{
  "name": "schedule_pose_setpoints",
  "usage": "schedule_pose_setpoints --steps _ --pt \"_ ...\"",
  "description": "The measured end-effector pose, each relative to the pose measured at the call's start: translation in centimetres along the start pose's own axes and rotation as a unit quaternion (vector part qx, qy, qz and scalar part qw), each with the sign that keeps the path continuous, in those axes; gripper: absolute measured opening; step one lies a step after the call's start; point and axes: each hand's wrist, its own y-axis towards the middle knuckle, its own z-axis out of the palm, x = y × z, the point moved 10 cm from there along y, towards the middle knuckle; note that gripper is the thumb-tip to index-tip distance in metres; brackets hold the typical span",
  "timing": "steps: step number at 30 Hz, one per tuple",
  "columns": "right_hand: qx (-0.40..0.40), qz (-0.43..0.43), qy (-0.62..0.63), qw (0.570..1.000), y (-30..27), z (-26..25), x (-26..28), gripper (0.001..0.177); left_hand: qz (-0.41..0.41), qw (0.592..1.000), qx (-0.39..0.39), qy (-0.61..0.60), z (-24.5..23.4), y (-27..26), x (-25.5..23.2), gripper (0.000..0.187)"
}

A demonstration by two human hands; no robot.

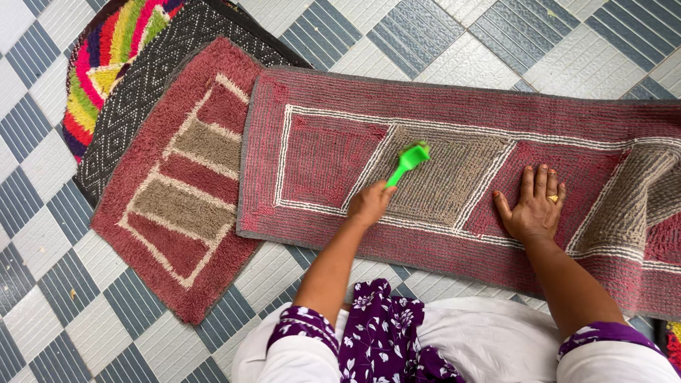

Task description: The person brushes a patterned rectangular rug with a green hand brush, then flips and folds the rug to continue brushing different areas.

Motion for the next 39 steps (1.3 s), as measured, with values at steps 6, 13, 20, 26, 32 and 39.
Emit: schedule_pose_setpoints --steps 6,13,20,26,32,39 --pt "-0.007 -0.006 0.008 1.0 0.1 0.0 0.0 0.097 -0.053 0.996 -0.075 0.023 -8.0 -1.0 7.9 0.036" --pt "-0.01 -0.007 0.007 1.0 -0.1 -0.1 -0.1 0.097 -0.158 0.98 -0.124 0.012 -14.4 -4.6 16.1 0.033" --pt "-0.013 -0.01 0.015 1.0 0.0 -0.5 0.0 0.097 -0.142 0.949 -0.281 0.004 -19.0 -7.7 25.7 0.04" --pt "-0.012 -0.01 0.019 1.0 0.0 -0.4 0.0 0.097 -0.188 0.851 -0.264 -0.412 -17.6 -8.0 24.2 0.032" --pt "-0.008 -0.006 0.016 1.0 0.0 -0.1 0.0 0.098 -0.198 0.859 -0.04 -0.47 -11.1 -5.3 15.3 0.028" --pt "-0.011 -0.011 0.023 1.0 0.0 -0.2 0.1 0.097 0.068 0.978 0.092 -0.176 3.1 -2.8 1.5 0.041"
